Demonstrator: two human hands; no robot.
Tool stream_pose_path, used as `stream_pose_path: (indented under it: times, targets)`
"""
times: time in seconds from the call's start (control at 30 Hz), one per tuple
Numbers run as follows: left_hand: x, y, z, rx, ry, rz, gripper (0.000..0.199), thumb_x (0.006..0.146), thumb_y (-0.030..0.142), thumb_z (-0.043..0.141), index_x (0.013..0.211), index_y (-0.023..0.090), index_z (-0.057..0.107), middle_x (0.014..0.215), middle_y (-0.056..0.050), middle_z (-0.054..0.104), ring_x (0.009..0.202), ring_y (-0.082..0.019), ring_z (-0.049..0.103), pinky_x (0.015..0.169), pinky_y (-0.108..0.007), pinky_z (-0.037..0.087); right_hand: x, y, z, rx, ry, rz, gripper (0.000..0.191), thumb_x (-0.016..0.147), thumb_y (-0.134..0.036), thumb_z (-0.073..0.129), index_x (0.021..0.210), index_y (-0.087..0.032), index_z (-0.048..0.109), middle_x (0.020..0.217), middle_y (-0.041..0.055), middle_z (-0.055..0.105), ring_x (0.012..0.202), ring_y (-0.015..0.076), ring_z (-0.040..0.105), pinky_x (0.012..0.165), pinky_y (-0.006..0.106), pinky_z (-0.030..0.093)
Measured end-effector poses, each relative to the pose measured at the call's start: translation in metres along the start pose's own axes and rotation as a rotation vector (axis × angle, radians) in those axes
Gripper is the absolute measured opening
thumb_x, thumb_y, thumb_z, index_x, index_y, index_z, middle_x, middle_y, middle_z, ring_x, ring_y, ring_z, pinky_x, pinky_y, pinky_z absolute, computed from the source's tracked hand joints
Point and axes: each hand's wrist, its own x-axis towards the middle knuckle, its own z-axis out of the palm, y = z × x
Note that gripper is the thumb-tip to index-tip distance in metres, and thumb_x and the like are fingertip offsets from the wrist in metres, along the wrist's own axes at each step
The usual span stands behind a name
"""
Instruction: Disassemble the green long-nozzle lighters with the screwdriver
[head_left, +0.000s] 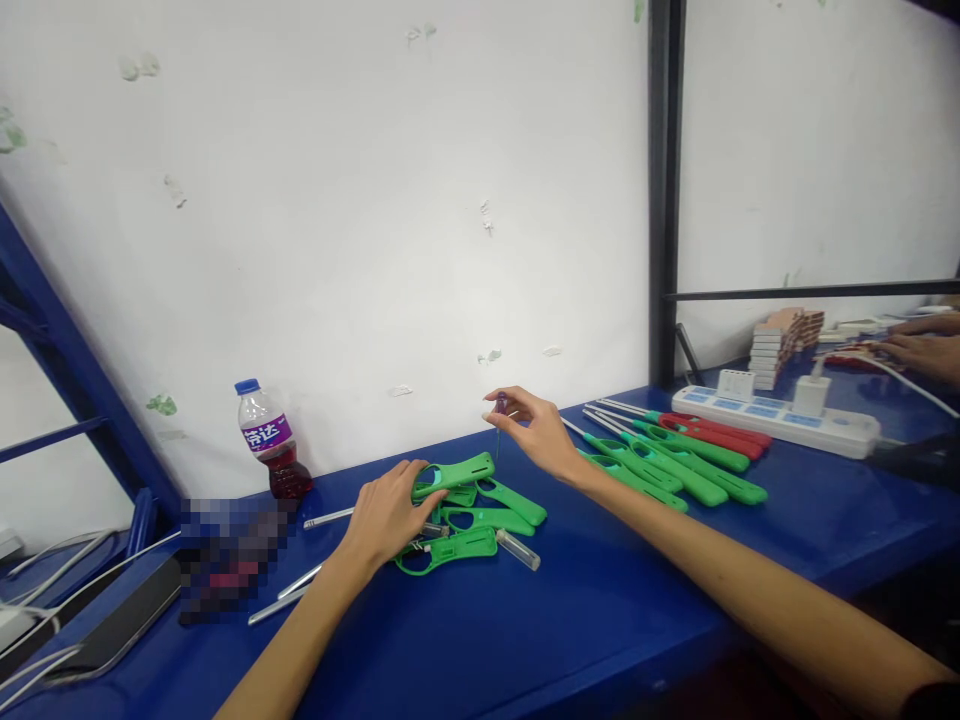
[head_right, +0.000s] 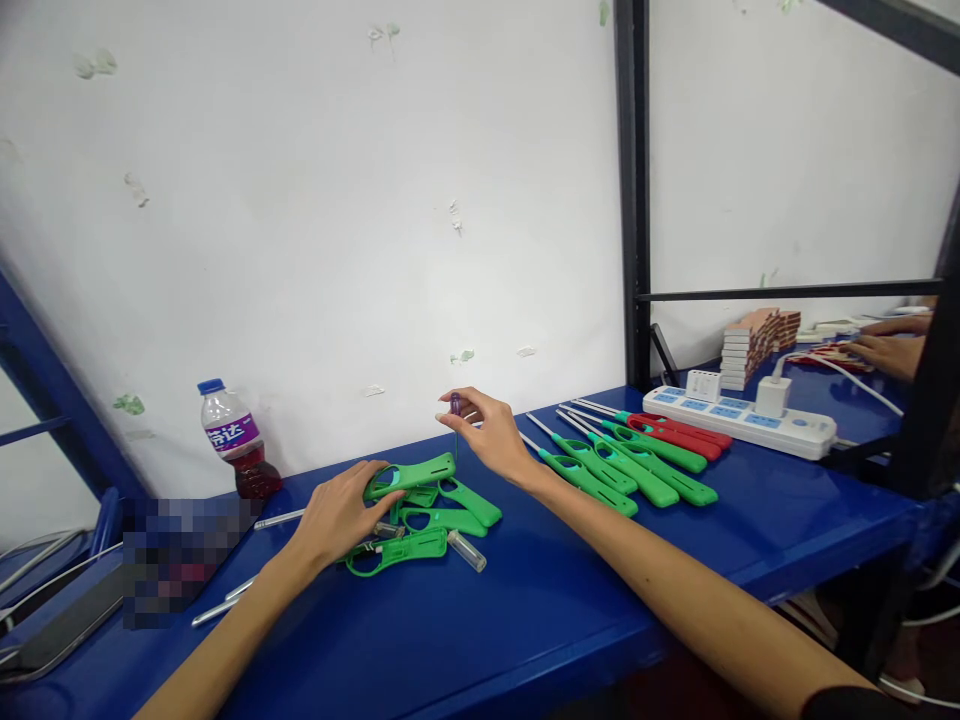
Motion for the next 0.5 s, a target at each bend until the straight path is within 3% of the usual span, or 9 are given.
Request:
stream_pose_path:
  times: [0.2,0.4,0.5]
  targets:
    - [-0.0006,0.0007,0.0000,-0.018,0.015,0.006,0.044,0.099,0.053,0.054,0.128,0.021,0.062,0.119,-0.010,0.073,0.109,-0.028,0.071,0.084,-0.035,0.053,0.0000,0.0030,0.0014,0.071,0.031,0.017,0.031,0.088,-0.043,0.072,0.110,-0.022,0.067,0.092,0.0023,0.070,0.083,0.0181,0.072,0.070,0.030,0.060]
    - [-0.0006,0.0008,-0.0003,-0.022,0.021,0.029,0.046,0.099,0.054,0.053,0.129,0.021,0.062,0.121,-0.009,0.073,0.109,-0.028,0.071,0.084,-0.035,0.053,-0.0031,-0.0013,0.0033,0.043,0.011,-0.002,0.022,0.090,-0.039,0.071,0.102,-0.022,0.066,0.090,0.0016,0.068,0.080,0.0165,0.071,0.066,0.027,0.058]
    - [-0.0009,0.0003,-0.0004,-0.007,0.030,0.026,0.047,0.100,0.055,0.052,0.130,0.020,0.062,0.120,-0.010,0.073,0.108,-0.029,0.071,0.082,-0.036,0.053,-0.0051,-0.0040,0.0036,0.015,0.020,-0.039,0.019,0.091,-0.038,0.070,0.101,-0.022,0.067,0.099,0.0040,0.065,0.087,0.0166,0.068,0.066,0.026,0.058]
